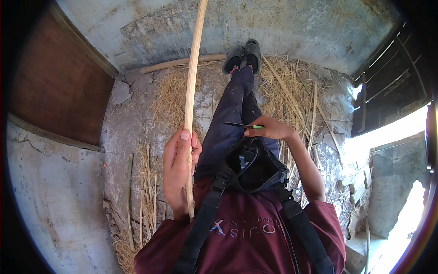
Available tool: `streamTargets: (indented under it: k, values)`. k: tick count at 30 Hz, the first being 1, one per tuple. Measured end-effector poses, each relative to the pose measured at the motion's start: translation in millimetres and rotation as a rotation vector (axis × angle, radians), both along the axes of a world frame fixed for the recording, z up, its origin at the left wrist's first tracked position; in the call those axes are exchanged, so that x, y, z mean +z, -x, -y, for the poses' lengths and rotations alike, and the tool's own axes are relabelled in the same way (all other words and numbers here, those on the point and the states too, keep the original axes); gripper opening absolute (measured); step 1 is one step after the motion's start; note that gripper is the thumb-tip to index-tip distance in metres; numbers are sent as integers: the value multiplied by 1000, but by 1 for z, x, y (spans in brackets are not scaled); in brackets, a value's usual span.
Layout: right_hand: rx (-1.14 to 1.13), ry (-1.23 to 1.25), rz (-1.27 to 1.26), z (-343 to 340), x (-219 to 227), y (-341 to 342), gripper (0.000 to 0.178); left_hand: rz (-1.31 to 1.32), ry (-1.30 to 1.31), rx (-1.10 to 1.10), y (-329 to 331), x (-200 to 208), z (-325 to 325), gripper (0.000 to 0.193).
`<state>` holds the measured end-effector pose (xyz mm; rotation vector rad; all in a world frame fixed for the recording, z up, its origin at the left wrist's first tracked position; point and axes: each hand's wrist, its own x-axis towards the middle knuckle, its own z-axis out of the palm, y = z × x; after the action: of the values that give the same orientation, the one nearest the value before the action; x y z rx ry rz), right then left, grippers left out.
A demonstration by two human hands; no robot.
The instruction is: The person whittles and shapes a long bamboo pole using a small knife, shaving off thin strips from the end of the pole.
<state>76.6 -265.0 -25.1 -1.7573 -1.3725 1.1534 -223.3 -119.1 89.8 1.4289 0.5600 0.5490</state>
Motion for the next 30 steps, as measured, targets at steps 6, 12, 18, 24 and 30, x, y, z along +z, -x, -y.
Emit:
streamTargets:
  k: [6,12,18,24,30]
  values:
    - [18,-40,-5,11,1,-3,40,1,1,-14,1,-2,-3,46]
    - [42,-70,39,20,27,4,38,-9,-16,-28,3,-1,-4,47]
    - [91,-162,200,28,45,12,32,-17,-33,-48,3,2,-4,48]
    - [77,-258,304,45,50,10,27,37,-40,-82,1,4,-10,40]
    - [79,-164,352,86,78,-1,25,17,-74,-96,-4,15,-16,39]
